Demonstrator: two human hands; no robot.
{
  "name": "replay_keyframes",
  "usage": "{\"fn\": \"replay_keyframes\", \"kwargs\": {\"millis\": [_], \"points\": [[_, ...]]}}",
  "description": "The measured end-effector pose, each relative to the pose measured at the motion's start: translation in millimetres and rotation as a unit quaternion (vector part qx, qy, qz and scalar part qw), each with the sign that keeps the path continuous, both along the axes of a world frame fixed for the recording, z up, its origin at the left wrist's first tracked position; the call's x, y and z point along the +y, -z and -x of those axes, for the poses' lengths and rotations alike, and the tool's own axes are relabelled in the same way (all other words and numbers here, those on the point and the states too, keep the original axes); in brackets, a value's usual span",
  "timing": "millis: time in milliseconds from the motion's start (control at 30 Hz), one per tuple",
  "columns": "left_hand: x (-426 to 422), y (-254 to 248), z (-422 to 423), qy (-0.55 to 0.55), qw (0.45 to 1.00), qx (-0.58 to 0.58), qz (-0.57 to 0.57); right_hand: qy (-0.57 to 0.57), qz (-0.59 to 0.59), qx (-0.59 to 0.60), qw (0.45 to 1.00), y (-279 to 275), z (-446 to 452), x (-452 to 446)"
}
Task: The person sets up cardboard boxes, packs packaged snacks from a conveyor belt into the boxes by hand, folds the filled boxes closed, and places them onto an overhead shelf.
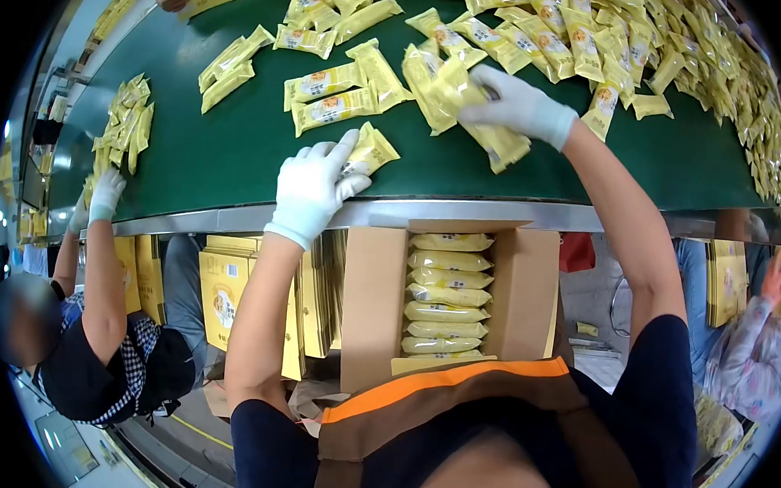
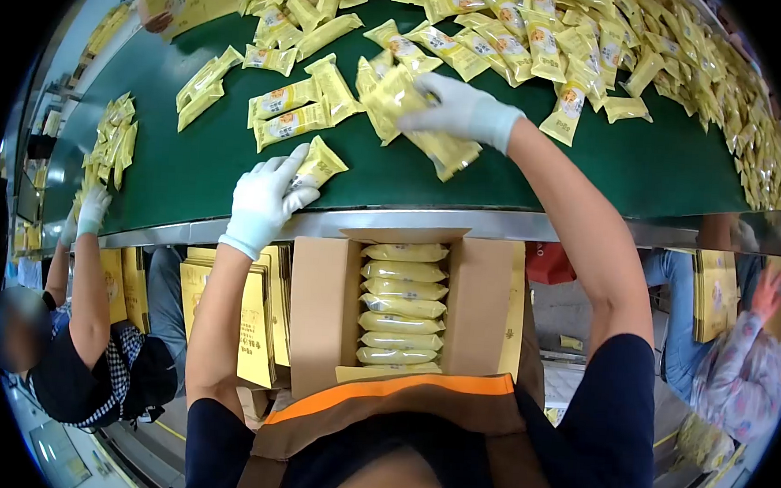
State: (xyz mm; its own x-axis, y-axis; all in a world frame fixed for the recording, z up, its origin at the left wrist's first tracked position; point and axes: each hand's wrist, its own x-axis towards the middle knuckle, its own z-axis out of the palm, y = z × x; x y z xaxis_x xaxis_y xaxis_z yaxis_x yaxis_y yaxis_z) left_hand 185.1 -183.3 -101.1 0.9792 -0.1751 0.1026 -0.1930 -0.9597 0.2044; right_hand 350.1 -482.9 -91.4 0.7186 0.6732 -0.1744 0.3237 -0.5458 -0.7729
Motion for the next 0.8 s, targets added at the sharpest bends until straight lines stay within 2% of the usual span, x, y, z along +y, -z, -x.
{"fn": "replay_keyframes", "kwargs": {"millis": [67, 133, 200, 267, 300, 400, 433, 467, 533, 567, 600, 633, 667, 733, 800], "points": [[-8.3, -12.0, 0.8, -0.030, 0.999, 0.038, -0.006, 0.046, 0.069, -0.127, 0.988, -30.9, 37.8, -8.8], [5.7, -15.0, -10.3, -0.014, 0.999, -0.013, 0.045, 0.024, 0.080, -0.379, 0.922, -38.3, 52.9, -33.4], [15.9, -36.7, -39.2, -0.006, 0.999, 0.038, -0.002, 0.023, 0.189, -0.290, 0.938, -37.5, 62.2, -46.8], [20.8, -19.2, -70.3, -0.013, 0.999, -0.009, -0.046, 0.055, 0.203, -0.245, 0.946, -8.7, 67.7, -58.5], [18.2, -17.3, -78.4, -0.005, 0.998, -0.004, -0.069, 0.071, 0.204, -0.220, 0.951, -11.1, 64.5, -62.3], [18.5, -16.9, -78.5, 0.000, 0.997, 0.077, -0.007, 0.052, 0.242, -0.263, 0.933, -2.6, 65.0, -69.5], [15.4, -14.7, -68.1, 0.032, 0.999, 0.035, -0.026, 0.046, 0.271, -0.257, 0.927, -6.3, 64.2, -69.9], [6.3, -12.9, -56.4, 0.032, 0.995, 0.014, -0.096, 0.035, 0.240, -0.200, 0.949, -9.2, 58.6, -69.5], [1.5, -0.9, -43.8, 0.017, 0.997, -0.039, -0.065, 0.005, 0.177, -0.089, 0.980, -25.5, 36.4, -57.4], [1.2, 1.3, -42.6, 0.012, 0.998, -0.051, -0.047, 0.050, 0.152, -0.002, 0.987, -40.9, 24.7, -41.4], [3.9, 4.4, -42.1, 0.014, 0.996, -0.073, -0.056, 0.087, 0.042, -0.003, 0.995, -42.6, 10.1, -28.0], [6.2, 7.1, -43.0, 0.019, 0.993, -0.095, -0.066, 0.103, -0.075, 0.129, 0.983, -53.7, -4.8, -8.0], [8.2, 6.6, -44.8, 0.024, 0.990, -0.118, -0.077, 0.083, -0.160, 0.149, 0.972, -57.7, -24.3, 7.3], [7.7, -7.4, -51.8, -0.003, 0.996, 0.010, -0.087, 0.097, -0.244, 0.272, 0.926, -19.0, -88.4, 39.4], [9.4, -19.0, -57.8, -0.016, 0.991, 0.103, -0.083, 0.123, -0.078, 0.109, 0.983, 12.7, -119.6, 69.1]]}}
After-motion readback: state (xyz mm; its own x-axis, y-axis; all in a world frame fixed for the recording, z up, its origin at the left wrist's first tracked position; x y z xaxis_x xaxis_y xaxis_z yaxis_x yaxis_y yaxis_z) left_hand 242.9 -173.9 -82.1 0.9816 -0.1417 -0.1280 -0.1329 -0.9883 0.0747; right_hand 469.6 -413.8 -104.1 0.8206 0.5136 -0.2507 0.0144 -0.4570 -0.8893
